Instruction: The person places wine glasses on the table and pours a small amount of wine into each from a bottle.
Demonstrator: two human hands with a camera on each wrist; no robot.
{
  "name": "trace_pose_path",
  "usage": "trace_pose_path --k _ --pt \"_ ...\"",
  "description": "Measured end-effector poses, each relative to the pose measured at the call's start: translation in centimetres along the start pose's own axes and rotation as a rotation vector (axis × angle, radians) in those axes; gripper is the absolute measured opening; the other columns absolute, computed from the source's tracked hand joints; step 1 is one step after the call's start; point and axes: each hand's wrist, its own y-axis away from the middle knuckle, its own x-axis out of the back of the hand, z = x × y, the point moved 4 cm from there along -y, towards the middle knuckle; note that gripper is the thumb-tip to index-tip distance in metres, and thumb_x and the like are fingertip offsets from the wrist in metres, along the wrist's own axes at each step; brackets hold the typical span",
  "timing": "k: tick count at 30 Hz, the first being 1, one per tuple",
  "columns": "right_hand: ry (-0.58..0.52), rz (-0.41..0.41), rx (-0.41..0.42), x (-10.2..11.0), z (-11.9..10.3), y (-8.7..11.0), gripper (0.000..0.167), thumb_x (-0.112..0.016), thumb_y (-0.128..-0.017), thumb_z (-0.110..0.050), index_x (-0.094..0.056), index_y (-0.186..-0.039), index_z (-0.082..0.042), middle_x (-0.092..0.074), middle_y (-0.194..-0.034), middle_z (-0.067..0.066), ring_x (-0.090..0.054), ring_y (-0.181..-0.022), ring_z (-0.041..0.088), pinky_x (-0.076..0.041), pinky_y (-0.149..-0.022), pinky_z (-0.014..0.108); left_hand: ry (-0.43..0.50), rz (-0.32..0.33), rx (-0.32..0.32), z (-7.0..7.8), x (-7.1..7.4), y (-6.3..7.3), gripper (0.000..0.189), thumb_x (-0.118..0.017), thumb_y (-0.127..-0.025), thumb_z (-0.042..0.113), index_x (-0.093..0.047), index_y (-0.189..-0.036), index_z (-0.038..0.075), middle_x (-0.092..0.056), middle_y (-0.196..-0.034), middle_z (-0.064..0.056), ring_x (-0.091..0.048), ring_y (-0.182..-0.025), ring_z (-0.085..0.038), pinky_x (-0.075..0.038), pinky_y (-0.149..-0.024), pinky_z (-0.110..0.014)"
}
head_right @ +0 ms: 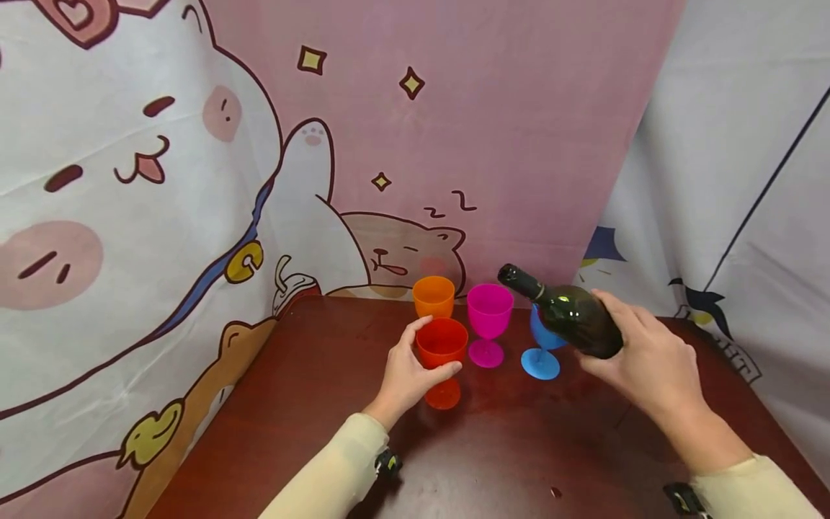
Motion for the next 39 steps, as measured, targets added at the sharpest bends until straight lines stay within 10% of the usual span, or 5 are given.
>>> trace_pose_path --k 16,39 --pt "0.151 -0.050 0.292 0.2 -4.1 -2.5 0.098 -0.098 -0.053 -0.027 -0.060 -0.144 -0.023 -0.072 -0.110 0.015 -0.070 -0.091 0.039 -0.053 -0.050 0.062 -0.011 0.000 0.015 0.2 -0.1 0.0 0.090 -0.094 -0.082 0.037 -0.045 -0.157 0.029 -0.066 -0.142 0.006 -0.065 -0.126 -0.014 -0.062 -0.099 -0.030" --pt "0.289 -0.205 0.421 -0.8 -5.2 -2.7 0.101 -0.103 -0.057 -0.031 -0.057 -0.146 -0.018 -0.070 -0.113 0.021 -0.070 -0.097 0.048 -0.055 -0.080 0.066 -0.014 0.006 0.003 0.3 0.1 0.2 0.089 -0.094 -0.082 0.036 -0.045 -0.157 0.029 -0.067 -0.140 0.005 -0.066 -0.123 -0.014 -0.061 -0.101 -0.032"
